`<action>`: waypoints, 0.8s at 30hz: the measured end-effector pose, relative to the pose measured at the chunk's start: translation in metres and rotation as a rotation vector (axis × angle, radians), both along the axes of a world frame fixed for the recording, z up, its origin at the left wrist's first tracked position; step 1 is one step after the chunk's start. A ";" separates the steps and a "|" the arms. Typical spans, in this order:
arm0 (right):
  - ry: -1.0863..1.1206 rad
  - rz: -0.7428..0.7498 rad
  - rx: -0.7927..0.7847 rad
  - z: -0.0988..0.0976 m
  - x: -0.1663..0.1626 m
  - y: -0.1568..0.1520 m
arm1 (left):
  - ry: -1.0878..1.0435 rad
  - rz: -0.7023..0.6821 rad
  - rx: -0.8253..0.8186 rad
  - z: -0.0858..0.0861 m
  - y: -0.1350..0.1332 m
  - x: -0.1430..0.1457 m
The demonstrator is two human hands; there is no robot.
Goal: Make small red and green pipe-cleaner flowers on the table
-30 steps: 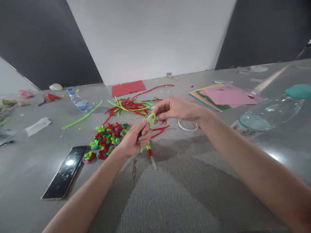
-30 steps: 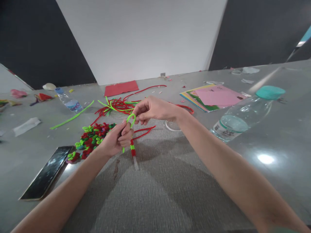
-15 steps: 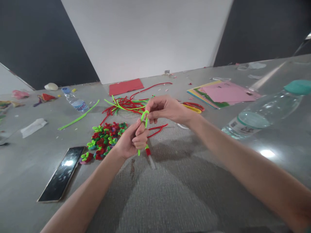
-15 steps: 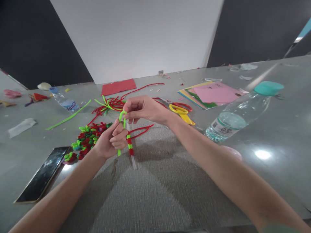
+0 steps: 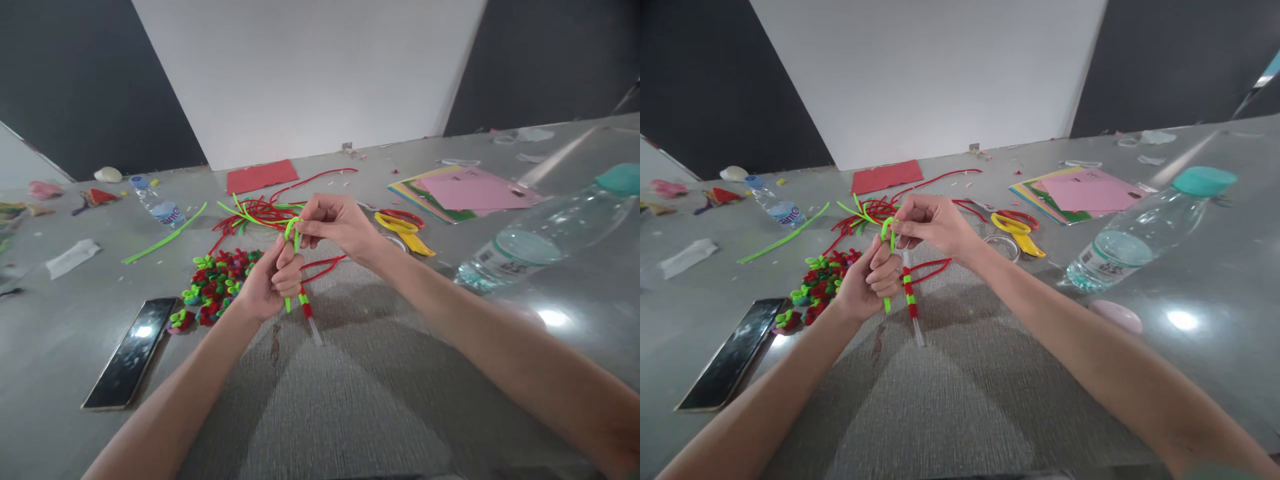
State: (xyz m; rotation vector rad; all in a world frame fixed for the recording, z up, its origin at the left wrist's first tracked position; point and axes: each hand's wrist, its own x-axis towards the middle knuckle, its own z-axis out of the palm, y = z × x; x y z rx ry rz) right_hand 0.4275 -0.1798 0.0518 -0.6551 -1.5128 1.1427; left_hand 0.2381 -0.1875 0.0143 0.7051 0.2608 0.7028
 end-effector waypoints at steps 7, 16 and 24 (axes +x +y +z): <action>-0.069 -0.092 0.003 0.006 0.006 0.002 | 0.054 -0.014 0.106 0.000 0.001 0.003; -0.461 -0.748 -0.129 -0.020 0.079 0.040 | 0.307 0.012 0.318 -0.017 0.006 0.008; -0.725 -0.874 -0.070 0.000 0.092 0.033 | 0.511 0.162 0.583 -0.018 0.005 0.009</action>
